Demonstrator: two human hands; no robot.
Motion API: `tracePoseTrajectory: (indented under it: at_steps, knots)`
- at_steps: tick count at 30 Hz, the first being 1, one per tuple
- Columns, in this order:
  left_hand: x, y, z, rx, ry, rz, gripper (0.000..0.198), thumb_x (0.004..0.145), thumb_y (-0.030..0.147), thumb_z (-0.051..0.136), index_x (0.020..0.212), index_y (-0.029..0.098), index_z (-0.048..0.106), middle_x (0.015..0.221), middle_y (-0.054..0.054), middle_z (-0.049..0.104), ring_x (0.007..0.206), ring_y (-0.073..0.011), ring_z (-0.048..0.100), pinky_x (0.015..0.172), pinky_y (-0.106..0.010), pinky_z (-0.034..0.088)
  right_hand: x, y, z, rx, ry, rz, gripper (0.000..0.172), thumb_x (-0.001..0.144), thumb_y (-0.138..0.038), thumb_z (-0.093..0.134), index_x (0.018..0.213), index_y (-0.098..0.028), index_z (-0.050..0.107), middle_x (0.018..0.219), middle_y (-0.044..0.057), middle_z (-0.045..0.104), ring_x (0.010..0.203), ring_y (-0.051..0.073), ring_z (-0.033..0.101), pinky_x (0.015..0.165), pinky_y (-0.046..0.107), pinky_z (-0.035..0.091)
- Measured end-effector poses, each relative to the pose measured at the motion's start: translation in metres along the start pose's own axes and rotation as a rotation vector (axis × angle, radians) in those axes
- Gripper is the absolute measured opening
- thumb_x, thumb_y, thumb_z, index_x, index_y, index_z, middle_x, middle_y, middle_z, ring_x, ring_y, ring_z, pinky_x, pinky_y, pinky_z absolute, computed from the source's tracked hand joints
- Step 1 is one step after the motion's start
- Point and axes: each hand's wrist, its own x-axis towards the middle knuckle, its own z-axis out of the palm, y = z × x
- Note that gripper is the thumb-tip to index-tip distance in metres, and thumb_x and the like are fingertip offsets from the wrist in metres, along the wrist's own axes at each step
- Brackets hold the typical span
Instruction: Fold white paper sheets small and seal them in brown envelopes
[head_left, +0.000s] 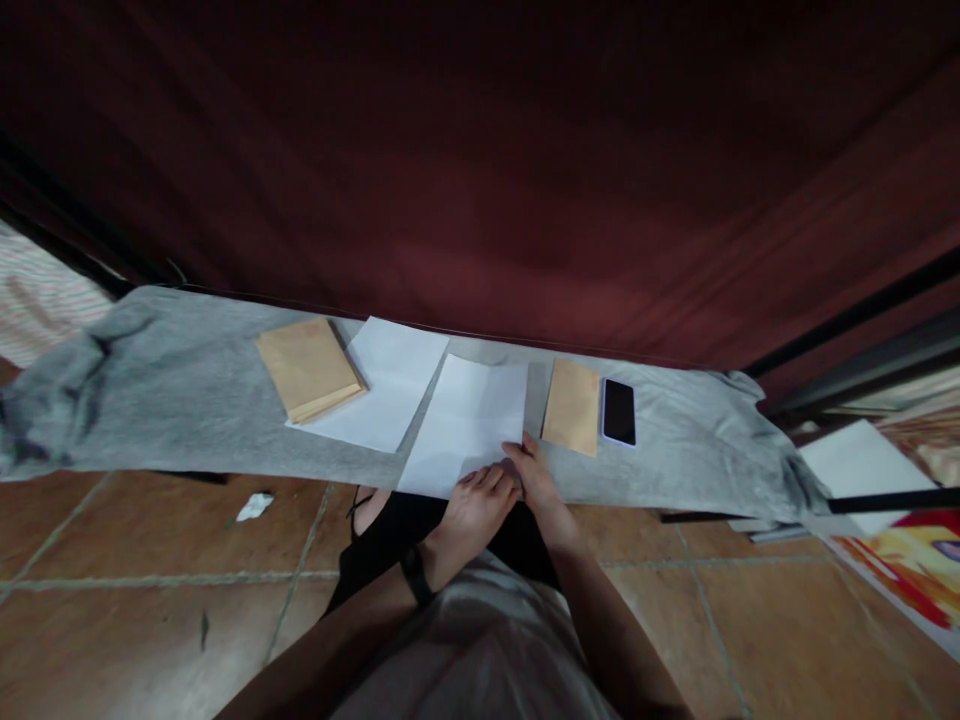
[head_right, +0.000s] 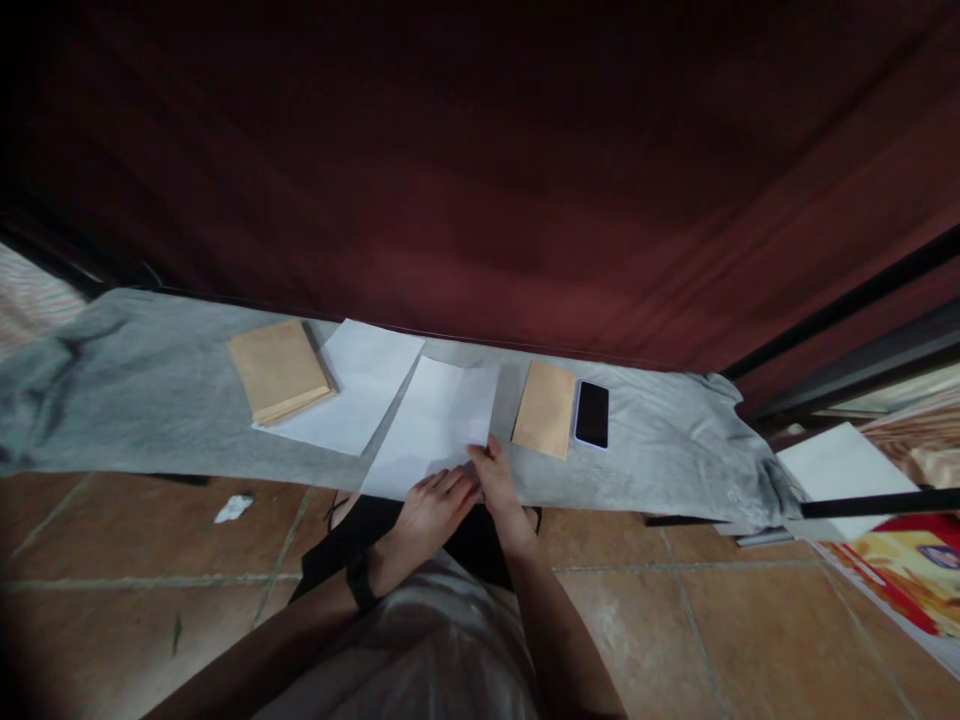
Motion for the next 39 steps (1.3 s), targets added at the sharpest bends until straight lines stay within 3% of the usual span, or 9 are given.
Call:
tracePoseTrajectory:
  at_steps: [3, 7, 11, 15, 20, 23, 28, 32, 39]
  knots:
    - [0.001, -0.016, 0.001, -0.032, 0.100, -0.081, 0.029, 0.101, 0.038, 0.047, 0.115, 0.023, 0.067, 0.117, -0.010, 0.070, 0.111, -0.0273, 0.065, 0.101, -0.044, 0.051, 0.006, 0.006, -0.016, -0.029, 0.065, 0.001, 0.028, 0.077, -0.038, 0.059, 0.095, -0.019, 0.067, 0.087, 0.003, 0.073, 0.078, 0.019, 0.065, 0.075, 0.030, 0.053]
    - [0.003, -0.059, 0.001, -0.003, 0.222, -0.237, 0.041, 0.101, 0.039, 0.045, 0.135, 0.020, 0.058, 0.144, -0.013, 0.057, 0.135, -0.0295, 0.051, 0.114, -0.046, 0.042, 0.017, 0.015, -0.029, -0.149, 0.182, -0.050, 0.031, 0.076, -0.028, 0.056, 0.104, -0.019, 0.065, 0.096, 0.006, 0.074, 0.090, 0.022, 0.067, 0.084, 0.035, 0.054]
    - [0.008, -0.084, 0.011, 0.086, 0.179, -0.252, 0.051, 0.102, 0.040, 0.043, 0.145, 0.013, 0.049, 0.156, -0.018, 0.045, 0.145, -0.0323, 0.041, 0.117, -0.049, 0.038, 0.027, 0.020, -0.023, -0.262, 0.249, -0.099, 0.036, 0.079, -0.022, 0.053, 0.114, -0.019, 0.063, 0.104, 0.008, 0.074, 0.097, 0.024, 0.068, 0.088, 0.037, 0.055]
    - [0.011, -0.086, 0.020, 0.196, 0.141, -0.264, 0.053, 0.102, 0.040, 0.039, 0.142, 0.008, 0.051, 0.154, -0.024, 0.044, 0.145, -0.0354, 0.042, 0.116, -0.052, 0.039, 0.027, 0.016, -0.019, -0.529, 0.210, -0.196, 0.051, 0.085, -0.019, 0.050, 0.137, -0.017, 0.054, 0.114, 0.014, 0.071, 0.099, 0.026, 0.068, 0.086, 0.040, 0.057]
    - [0.022, -0.077, 0.024, 0.223, 0.158, -0.204, 0.054, 0.103, 0.035, 0.036, 0.148, 0.007, 0.045, 0.158, -0.022, 0.040, 0.150, -0.0318, 0.034, 0.122, -0.050, 0.031, 0.015, -0.002, -0.012, -0.967, 0.198, -0.405, 0.057, 0.097, -0.020, 0.045, 0.153, -0.013, 0.038, 0.144, 0.022, 0.053, 0.132, 0.033, 0.051, 0.108, 0.054, 0.045]
    - [0.039, -0.074, 0.029, 0.198, 0.117, -0.162, 0.054, 0.103, 0.028, 0.032, 0.152, 0.006, 0.039, 0.161, -0.019, 0.035, 0.153, -0.0287, 0.025, 0.124, -0.049, 0.027, 0.012, -0.004, 0.008, -1.047, 0.068, -0.469, 0.051, 0.101, -0.021, 0.042, 0.151, -0.013, 0.043, 0.154, 0.019, 0.046, 0.144, 0.031, 0.039, 0.117, 0.054, 0.035]
    - [0.058, -0.080, 0.040, 0.215, 0.006, -0.167, 0.059, 0.097, 0.015, 0.027, 0.155, 0.006, 0.034, 0.164, -0.016, 0.031, 0.155, -0.0247, 0.019, 0.126, -0.047, 0.023, 0.014, 0.011, 0.031, -1.032, -0.055, -0.473, 0.047, 0.106, -0.027, 0.034, 0.148, -0.011, 0.047, 0.154, 0.016, 0.048, 0.146, 0.026, 0.040, 0.121, 0.048, 0.031]
    - [0.053, -0.086, 0.041, 0.241, 0.026, -0.177, 0.060, 0.098, 0.023, 0.034, 0.154, 0.002, 0.034, 0.163, -0.020, 0.030, 0.155, -0.0272, 0.019, 0.126, -0.048, 0.018, 0.011, 0.021, 0.019, -1.099, -0.028, -0.493, 0.053, 0.106, -0.038, 0.042, 0.152, -0.013, 0.044, 0.159, 0.016, 0.040, 0.149, 0.030, 0.035, 0.121, 0.053, 0.028]
    - [0.033, -0.097, 0.032, 0.210, 0.155, -0.362, 0.064, 0.100, 0.036, 0.038, 0.151, -0.001, 0.037, 0.159, -0.025, 0.035, 0.152, -0.0343, 0.028, 0.122, -0.051, 0.025, 0.002, 0.031, -0.008, -1.167, 0.003, -0.509, 0.059, 0.105, -0.041, 0.042, 0.156, -0.011, 0.036, 0.162, 0.016, 0.034, 0.149, 0.029, 0.035, 0.122, 0.049, 0.028]
